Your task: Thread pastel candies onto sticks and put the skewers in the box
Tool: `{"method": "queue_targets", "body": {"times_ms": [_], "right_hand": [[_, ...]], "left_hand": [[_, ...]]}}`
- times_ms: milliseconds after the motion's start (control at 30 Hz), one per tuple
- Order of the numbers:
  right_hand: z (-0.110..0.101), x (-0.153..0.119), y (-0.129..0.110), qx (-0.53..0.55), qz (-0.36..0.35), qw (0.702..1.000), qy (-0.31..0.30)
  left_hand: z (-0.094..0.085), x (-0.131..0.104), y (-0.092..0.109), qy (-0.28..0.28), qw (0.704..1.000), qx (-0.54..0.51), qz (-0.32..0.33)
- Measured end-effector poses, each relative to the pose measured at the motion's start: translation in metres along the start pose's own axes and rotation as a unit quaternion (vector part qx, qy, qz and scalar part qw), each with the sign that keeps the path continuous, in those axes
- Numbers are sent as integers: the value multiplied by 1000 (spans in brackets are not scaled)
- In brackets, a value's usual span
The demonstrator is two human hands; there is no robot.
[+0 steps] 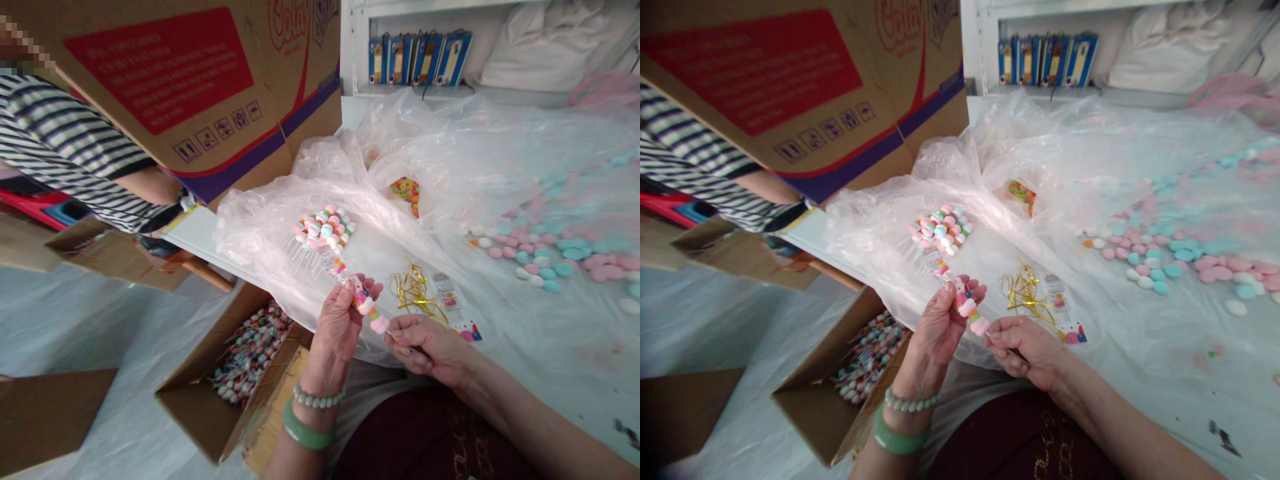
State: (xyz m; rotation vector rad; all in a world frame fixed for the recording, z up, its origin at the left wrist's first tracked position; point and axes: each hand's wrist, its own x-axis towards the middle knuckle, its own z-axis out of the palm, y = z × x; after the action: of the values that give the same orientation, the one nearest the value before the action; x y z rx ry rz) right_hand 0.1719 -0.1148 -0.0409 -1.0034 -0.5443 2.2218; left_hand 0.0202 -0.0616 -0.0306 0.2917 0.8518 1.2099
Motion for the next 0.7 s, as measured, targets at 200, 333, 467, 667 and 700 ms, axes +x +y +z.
{"method": "queue_targets", "body": {"times_ms": [200,333,467,667,700], "right_hand": [[-11,4,4,83,28,995,-52],[-12,5,3,135,57,985,-86],[-12,5,1,193,55,974,-109],[-11,3,-1,96,-23,994,-35],[-10,2,-1,82,-26,996,-25]], "left_hand": [[-5,3,0,4,1000,-23,-13],[-2,1,-2,-45,999,-1,10],[0,-3,-5,-69,998,14,-4],[-7,3,5,-68,993,48,-80],[-9,4,8,-69,994,41,-76]]}}
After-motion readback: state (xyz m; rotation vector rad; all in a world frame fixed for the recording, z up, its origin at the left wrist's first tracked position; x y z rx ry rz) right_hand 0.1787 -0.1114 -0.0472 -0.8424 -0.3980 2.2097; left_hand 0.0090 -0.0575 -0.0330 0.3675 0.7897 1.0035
